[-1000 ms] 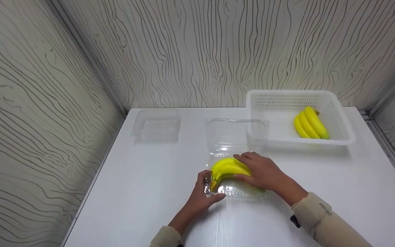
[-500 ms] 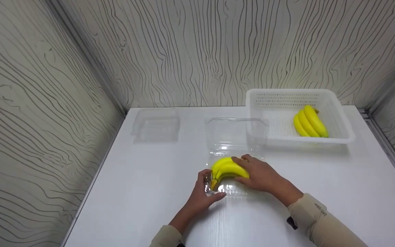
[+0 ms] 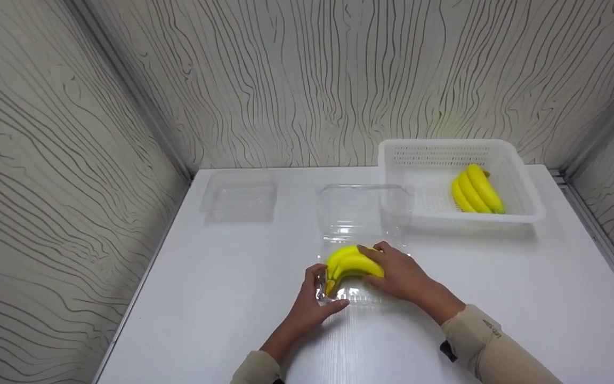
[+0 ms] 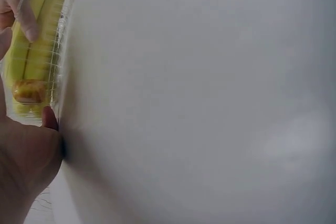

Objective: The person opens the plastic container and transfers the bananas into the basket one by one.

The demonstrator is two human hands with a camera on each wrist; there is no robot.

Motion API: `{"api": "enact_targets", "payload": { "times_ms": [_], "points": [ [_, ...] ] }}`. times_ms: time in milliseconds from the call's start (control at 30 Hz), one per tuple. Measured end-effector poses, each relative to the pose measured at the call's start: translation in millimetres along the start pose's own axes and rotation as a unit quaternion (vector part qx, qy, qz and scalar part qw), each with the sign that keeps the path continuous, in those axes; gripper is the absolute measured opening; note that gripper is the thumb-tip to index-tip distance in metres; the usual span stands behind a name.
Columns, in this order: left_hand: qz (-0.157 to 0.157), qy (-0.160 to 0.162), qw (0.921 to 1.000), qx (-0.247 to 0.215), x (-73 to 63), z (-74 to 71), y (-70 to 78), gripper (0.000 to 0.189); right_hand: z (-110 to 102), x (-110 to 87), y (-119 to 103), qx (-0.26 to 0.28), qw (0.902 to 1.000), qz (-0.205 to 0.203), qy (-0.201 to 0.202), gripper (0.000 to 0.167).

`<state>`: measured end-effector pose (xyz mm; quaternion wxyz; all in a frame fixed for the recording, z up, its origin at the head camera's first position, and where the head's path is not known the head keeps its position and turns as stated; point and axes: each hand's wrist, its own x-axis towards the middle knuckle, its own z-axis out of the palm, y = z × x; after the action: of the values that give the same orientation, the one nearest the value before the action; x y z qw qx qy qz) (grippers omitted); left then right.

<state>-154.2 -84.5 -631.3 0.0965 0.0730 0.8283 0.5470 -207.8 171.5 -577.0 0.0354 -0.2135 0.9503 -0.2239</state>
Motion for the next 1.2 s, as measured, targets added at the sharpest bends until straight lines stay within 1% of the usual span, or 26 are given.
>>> {"api": "enact_targets", "payload": {
  "times_ms": [167,367,433,700,900,1200],
  "points": [
    [0.004,0.001,1.0000,0.000,0.2,0.4,-1.3,0.089,1.9,0.7,-1.3,0.005,0.9998,0.017,0.003,0.069],
    [0.001,0.004,1.0000,0.001,-1.5,2.6,-2.9,0.089,4.7,-1.2,-3.0,0.008,0.9994,0.033,0.006,0.069],
    [-0.002,0.004,1.0000,-0.001,-1.4,2.5,-3.3,0.088,4.9,-1.2,-3.5,0.014,0.9992,0.035,0.010,0.068],
    [0.004,0.005,0.9999,0.010,0.3,1.3,-0.8,0.087,3.0,1.6,-6.7,0.037,0.9983,0.043,0.015,0.068],
    [0.002,0.008,0.9999,0.009,1.8,2.1,-2.0,0.087,6.2,1.8,-5.5,0.038,0.9980,0.047,0.021,0.067],
    [0.009,0.007,0.9999,0.012,0.9,2.4,-1.8,0.088,7.6,1.9,-5.0,0.044,0.9972,0.057,0.023,0.067]
  ]
}}
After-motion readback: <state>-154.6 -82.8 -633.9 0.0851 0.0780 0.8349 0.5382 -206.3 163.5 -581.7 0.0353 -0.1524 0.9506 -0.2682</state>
